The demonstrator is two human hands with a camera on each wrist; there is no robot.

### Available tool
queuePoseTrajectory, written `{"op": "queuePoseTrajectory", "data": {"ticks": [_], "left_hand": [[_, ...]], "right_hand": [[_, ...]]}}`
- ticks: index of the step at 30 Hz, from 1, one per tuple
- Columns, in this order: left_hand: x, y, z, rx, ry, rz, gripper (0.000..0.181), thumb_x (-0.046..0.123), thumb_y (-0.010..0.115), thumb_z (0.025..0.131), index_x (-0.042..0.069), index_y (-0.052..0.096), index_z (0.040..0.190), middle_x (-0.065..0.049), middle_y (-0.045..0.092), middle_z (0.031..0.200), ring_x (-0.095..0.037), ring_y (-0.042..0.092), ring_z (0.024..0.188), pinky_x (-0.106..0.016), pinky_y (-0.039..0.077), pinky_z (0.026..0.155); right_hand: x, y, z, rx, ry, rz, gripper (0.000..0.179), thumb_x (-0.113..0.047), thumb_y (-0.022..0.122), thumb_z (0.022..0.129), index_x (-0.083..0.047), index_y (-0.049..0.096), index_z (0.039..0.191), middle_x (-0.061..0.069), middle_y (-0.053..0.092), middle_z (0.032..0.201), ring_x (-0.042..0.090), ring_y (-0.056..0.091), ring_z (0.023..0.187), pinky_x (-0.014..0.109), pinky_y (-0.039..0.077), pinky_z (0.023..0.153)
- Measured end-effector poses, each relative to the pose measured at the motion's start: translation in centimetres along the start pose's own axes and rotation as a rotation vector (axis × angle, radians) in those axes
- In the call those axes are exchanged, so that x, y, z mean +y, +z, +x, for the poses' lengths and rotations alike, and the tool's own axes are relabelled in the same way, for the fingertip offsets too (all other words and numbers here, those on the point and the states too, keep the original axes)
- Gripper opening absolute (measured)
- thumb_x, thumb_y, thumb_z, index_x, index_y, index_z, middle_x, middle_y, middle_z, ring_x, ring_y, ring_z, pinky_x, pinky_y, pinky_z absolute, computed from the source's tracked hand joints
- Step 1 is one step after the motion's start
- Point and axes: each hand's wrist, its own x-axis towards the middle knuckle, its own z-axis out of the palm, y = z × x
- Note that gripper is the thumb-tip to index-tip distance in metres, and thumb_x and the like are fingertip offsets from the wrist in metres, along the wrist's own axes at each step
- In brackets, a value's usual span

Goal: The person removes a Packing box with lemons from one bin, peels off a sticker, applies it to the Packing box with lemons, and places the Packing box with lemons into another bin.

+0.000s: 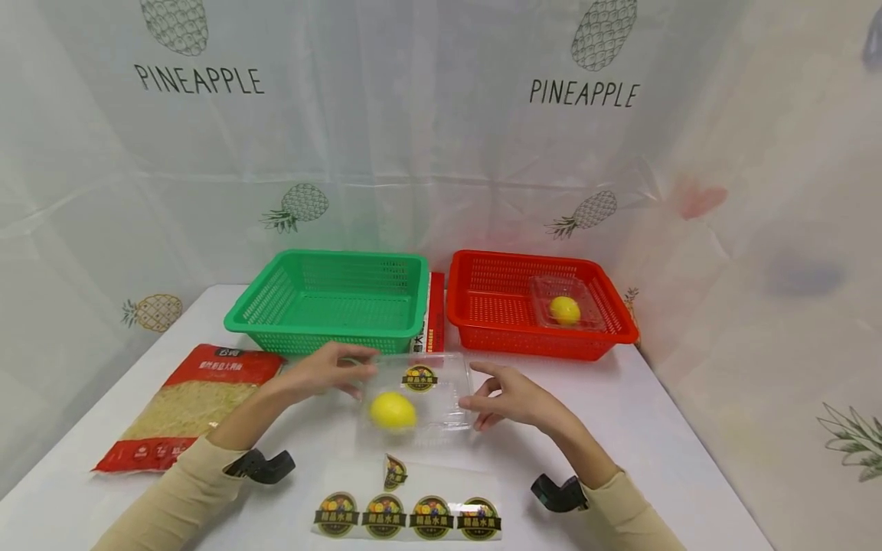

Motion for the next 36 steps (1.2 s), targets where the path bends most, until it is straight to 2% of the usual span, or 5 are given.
{"op": "queuePoseTrajectory", "data": {"ticks": [8,16,23,28,36], "left_hand": [[0.6,-0.4,0.0,-0.010,0.016,-0.086,0.058,0.027,0.067,0.094,0.003,0.049,0.143,-0.024,0.048,0.144,-0.032,0.068,0.094,-0.040,0.061,0.077],[1.6,-0.8,0.0,0.038,-0.001,-0.142,0.055,0.031,0.069,0.092,0.007,0.055,0.139,-0.019,0.055,0.128,-0.023,0.060,0.096,-0.042,0.061,0.077],[2.6,-1.3,-0.1,0.042,-0.007,-0.167,0.055,0.032,0.070,0.091,0.008,0.055,0.138,-0.026,0.049,0.138,-0.025,0.061,0.097,-0.046,0.060,0.081],[3.3,-2.0,0.0,0.055,-0.005,-0.214,0.054,0.030,0.070,0.092,0.007,0.055,0.138,-0.024,0.047,0.142,-0.023,0.061,0.098,-0.040,0.061,0.078],[4.4,-2.9,0.2,0.074,-0.002,-0.253,0.051,0.030,0.063,0.097,0.002,0.053,0.138,-0.012,0.058,0.116,-0.016,0.061,0.086,-0.037,0.062,0.075]], "right_hand": [[-1.0,-1.3,-0.3,-0.007,-0.020,-0.023,0.078,-0.026,0.071,0.090,0.002,0.031,0.151,0.025,0.066,0.095,0.027,0.072,0.070,0.036,0.062,0.069],[-2.1,-2.3,-0.3,0.024,-0.065,-0.020,0.071,-0.025,0.070,0.091,0.002,0.037,0.148,0.024,0.063,0.096,0.040,0.071,0.074,0.035,0.061,0.069],[-3.3,-3.5,-0.3,0.045,-0.105,-0.039,0.066,-0.024,0.070,0.092,0.000,0.042,0.146,0.021,0.066,0.095,0.026,0.073,0.070,0.034,0.061,0.070],[-4.2,-4.1,-0.1,0.085,-0.097,-0.071,0.062,-0.029,0.070,0.091,-0.006,0.048,0.144,0.019,0.069,0.104,0.030,0.072,0.074,0.035,0.062,0.071],[-5.7,-5.1,0.8,0.150,-0.089,-0.090,0.055,-0.031,0.071,0.090,-0.007,0.057,0.137,0.020,0.068,0.120,0.026,0.072,0.073,0.034,0.061,0.072]]}}
